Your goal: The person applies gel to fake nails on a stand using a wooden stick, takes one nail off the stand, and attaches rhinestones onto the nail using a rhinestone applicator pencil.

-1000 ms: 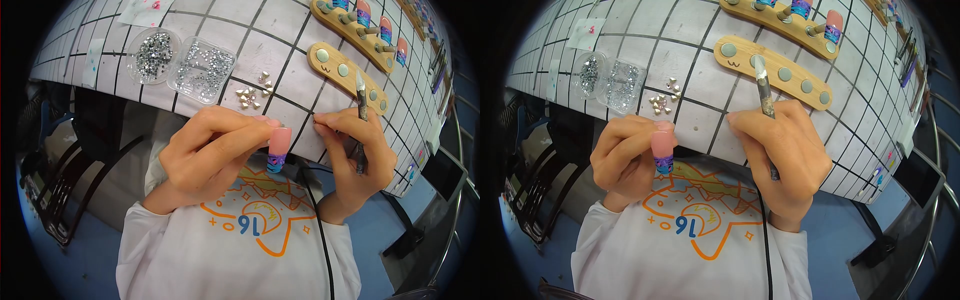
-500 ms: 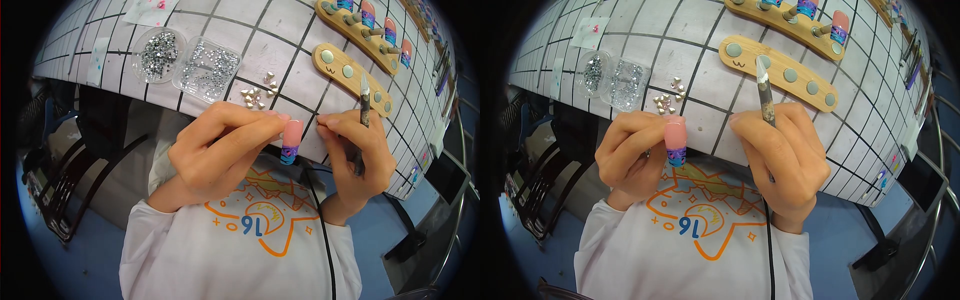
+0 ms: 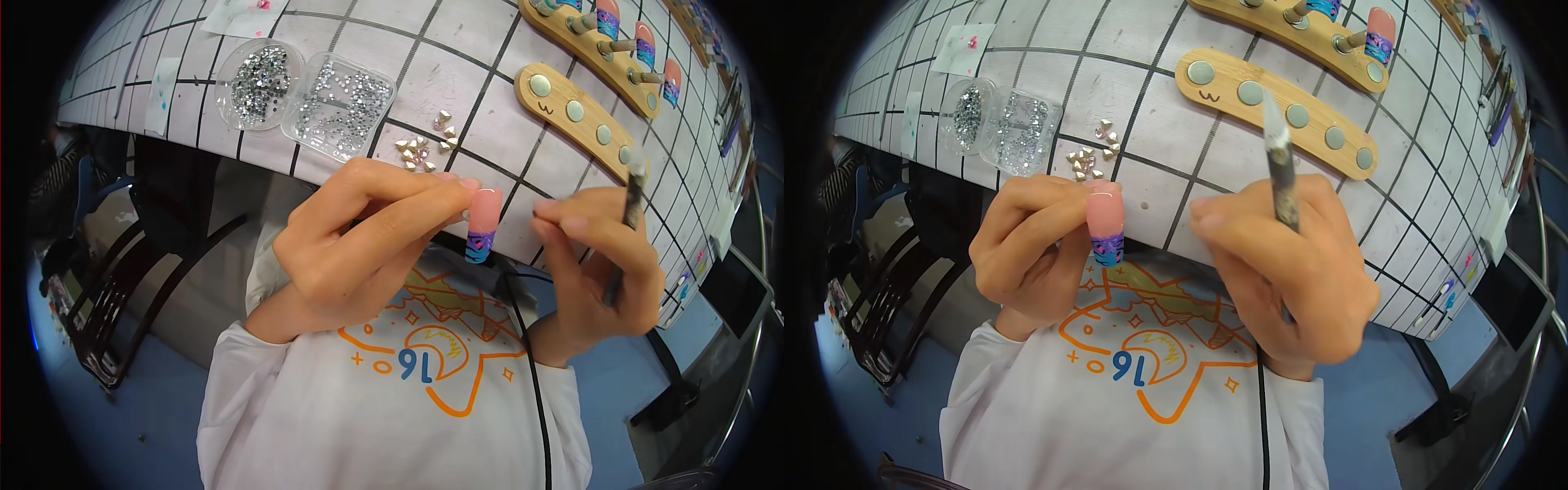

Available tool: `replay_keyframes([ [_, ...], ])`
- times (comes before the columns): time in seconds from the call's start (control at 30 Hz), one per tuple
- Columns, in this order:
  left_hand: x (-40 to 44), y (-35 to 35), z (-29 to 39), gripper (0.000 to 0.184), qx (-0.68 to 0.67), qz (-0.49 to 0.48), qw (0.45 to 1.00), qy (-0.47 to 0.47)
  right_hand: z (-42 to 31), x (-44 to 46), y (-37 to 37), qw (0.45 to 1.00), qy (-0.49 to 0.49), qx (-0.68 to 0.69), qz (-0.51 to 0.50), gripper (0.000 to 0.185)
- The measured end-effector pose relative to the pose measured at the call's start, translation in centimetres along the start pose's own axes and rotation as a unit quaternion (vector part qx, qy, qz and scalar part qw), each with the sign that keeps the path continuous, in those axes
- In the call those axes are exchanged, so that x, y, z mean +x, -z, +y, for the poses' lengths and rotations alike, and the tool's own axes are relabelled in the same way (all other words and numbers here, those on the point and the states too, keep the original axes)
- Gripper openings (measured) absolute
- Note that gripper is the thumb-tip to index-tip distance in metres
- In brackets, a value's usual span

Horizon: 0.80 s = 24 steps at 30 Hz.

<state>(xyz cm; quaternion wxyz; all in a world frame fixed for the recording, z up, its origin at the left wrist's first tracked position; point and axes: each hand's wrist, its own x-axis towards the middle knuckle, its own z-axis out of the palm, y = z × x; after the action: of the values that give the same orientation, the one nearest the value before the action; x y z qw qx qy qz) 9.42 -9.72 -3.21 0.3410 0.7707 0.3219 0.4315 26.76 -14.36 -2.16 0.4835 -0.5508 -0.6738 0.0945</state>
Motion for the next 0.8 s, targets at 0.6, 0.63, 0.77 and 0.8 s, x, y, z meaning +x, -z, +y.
replay_keyframes([
  [0.6,0.2,0.1,-0.4,0.033,-0.004,-0.017,1.0,-0.018,-0.3,-0.3,0.2,0.987,0.027,0.128,-0.089,0.038],
  [0.63,0.2,0.2,-0.4,0.033,-0.004,-0.022,1.0,-0.019,-0.3,-0.4,0.1,0.987,0.026,0.129,-0.09,0.038],
  [0.77,0.2,0.2,-0.4,0.033,-0.004,-0.028,0.999,-0.018,-0.3,-0.3,0.0,0.987,0.018,0.137,-0.083,0.039],
  [0.8,0.1,0.2,-0.5,0.033,-0.009,-0.027,0.999,-0.022,-0.3,-0.3,0.0,0.987,0.017,0.136,-0.086,0.039],
])
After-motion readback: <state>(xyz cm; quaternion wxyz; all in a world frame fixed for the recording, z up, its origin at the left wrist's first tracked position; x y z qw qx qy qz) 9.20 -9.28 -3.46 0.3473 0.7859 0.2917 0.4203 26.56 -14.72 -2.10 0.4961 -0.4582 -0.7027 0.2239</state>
